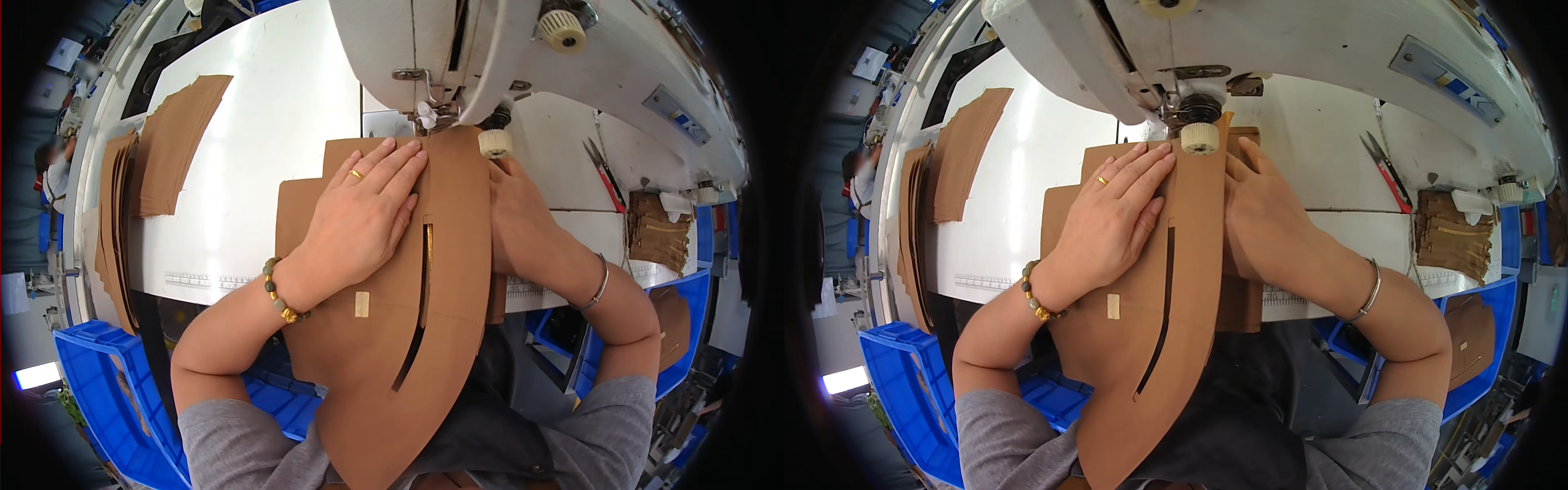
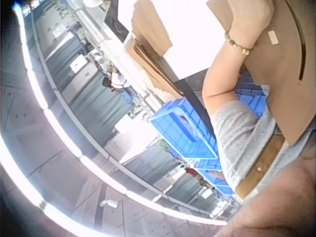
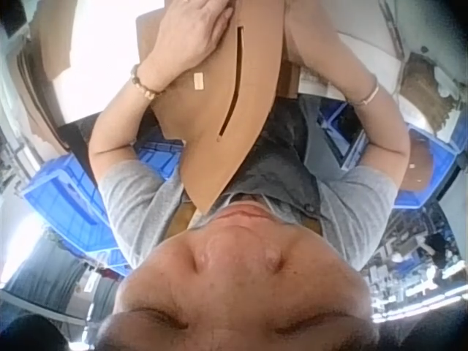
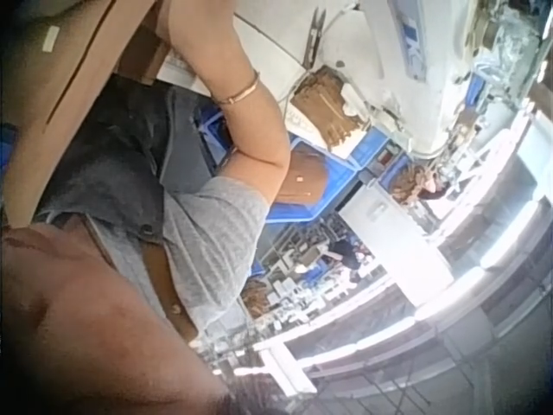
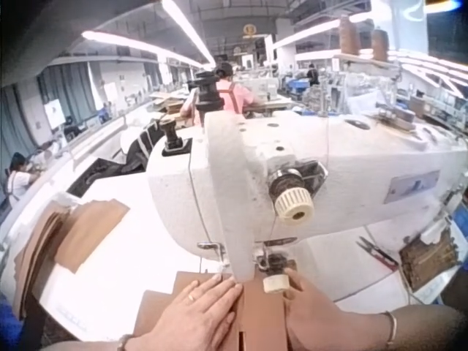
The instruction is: Sewing a zipper and panels for a leather bag using an industrial sewing machine.
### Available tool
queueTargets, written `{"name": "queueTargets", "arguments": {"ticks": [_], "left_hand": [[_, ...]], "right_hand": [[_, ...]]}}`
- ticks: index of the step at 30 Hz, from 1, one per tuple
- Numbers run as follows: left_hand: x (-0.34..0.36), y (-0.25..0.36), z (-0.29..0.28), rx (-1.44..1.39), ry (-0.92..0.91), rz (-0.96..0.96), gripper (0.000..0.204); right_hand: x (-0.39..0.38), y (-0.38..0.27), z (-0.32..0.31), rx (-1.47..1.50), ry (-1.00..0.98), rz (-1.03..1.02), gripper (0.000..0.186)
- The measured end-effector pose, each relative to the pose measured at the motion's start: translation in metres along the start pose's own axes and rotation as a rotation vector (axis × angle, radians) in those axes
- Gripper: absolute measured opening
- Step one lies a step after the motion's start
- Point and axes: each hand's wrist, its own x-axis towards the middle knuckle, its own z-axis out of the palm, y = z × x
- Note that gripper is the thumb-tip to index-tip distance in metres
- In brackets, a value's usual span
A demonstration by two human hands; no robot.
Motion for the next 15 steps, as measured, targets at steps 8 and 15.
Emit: {"name": "queueTargets", "arguments": {"ticks": [8, 15], "left_hand": [[0.009, -0.013, 0.004, 0.013, 0.015, 0.006, 0.050], [0.043, -0.044, 0.009, 0.026, 0.069, -0.035, 0.035]], "right_hand": [[0.001, -0.003, -0.005, -0.003, -0.023, 0.019, 0.060], [0.002, -0.005, -0.003, 0.033, 0.087, -0.005, 0.060]]}}
